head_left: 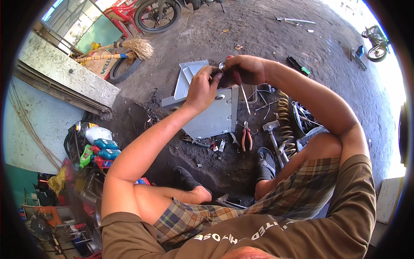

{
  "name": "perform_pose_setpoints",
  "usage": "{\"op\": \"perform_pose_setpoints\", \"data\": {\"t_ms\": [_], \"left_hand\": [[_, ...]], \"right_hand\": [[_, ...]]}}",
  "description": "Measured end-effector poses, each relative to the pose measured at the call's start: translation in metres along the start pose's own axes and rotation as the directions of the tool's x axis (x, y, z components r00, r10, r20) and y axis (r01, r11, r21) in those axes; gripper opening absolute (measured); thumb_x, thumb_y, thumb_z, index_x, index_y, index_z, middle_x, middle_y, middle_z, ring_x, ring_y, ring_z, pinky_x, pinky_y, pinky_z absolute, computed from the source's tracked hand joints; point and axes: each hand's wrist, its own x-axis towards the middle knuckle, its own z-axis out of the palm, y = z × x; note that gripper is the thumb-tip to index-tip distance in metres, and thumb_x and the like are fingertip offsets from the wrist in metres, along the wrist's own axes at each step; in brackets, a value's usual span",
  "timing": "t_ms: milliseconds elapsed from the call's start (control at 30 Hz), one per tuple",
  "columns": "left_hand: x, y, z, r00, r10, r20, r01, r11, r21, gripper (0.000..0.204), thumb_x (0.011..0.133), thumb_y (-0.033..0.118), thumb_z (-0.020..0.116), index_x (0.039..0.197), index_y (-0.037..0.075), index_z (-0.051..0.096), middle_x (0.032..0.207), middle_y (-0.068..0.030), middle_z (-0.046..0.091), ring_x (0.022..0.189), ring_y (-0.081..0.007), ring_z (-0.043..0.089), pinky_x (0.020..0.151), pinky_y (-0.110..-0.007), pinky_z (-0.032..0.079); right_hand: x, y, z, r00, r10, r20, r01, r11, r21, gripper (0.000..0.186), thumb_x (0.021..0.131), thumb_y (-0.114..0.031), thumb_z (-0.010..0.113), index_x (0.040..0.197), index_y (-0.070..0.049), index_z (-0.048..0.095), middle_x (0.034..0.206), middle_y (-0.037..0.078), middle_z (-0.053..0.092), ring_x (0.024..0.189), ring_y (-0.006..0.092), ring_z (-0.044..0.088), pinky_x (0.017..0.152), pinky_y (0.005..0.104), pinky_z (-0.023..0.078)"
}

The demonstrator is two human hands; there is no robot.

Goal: The person sits on the floor and uses a screwdriver to remove screws from the back panel of a silver electronic device. After opening the casing, the person manipulates internal components, including a disc drive and circuit boards, using the screwdriver to adjust parts.

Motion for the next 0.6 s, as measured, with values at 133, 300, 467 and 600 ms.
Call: {"op": "perform_pose_setpoints", "data": {"t_ms": [133,300,467,600], "left_hand": [[-0.004,0.0,-0.001,0.999,0.024,-0.028,-0.024,1.0,-0.004,0.023,0.106,0.018,0.07,0.115,-0.003,0.073,0.101,-0.0182,0.075,0.082,-0.0279,0.072,0.076,-0.039,0.057],[-0.004,0.007,-0.001,0.985,-0.165,-0.049,0.159,0.982,-0.099,0.023,0.106,0.016,0.069,0.12,-0.002,0.071,0.097,-0.0133,0.076,0.078,-0.0201,0.072,0.072,-0.036,0.057],[-0.003,-0.002,-0.006,0.976,-0.216,-0.01,0.214,0.972,-0.099,0.025,0.105,0.016,0.068,0.122,-0.002,0.07,0.101,-0.0098,0.078,0.078,-0.0144,0.072,0.071,-0.033,0.058],[0.005,0.007,0.002,0.973,-0.23,0.031,0.232,0.965,-0.123,0.025,0.104,0.016,0.07,0.119,-0.003,0.071,0.102,-0.0105,0.078,0.08,-0.0147,0.074,0.073,-0.033,0.059]], "right_hand": [[0.001,0.006,0.003,1.0,-0.011,-0.005,0.011,1.0,0.014,0.02,0.099,-0.013,0.067,0.079,-0.012,0.063,0.072,0.001,0.06,0.058,0.0144,0.055,0.057,0.0298,0.046],[0.012,-0.003,-0.023,0.987,-0.007,-0.159,-0.009,0.995,-0.097,0.018,0.1,-0.016,0.068,0.085,-0.008,0.067,0.072,0.007,0.064,0.056,0.0186,0.056,0.065,0.0346,0.052],[0.014,-0.038,-0.047,0.854,-0.157,-0.496,-0.017,0.945,-0.328,0.02,0.1,-0.02,0.074,0.09,-0.004,0.067,0.073,0.009,0.065,0.053,0.0213,0.055,0.064,0.0364,0.054],[0.017,-0.037,-0.082,0.791,-0.22,-0.571,-0.093,0.879,-0.467,0.025,0.094,-0.024,0.08,0.089,-0.002,0.068,0.067,0.009,0.06,0.056,0.0203,0.058,0.063,0.0403,0.061]]}}
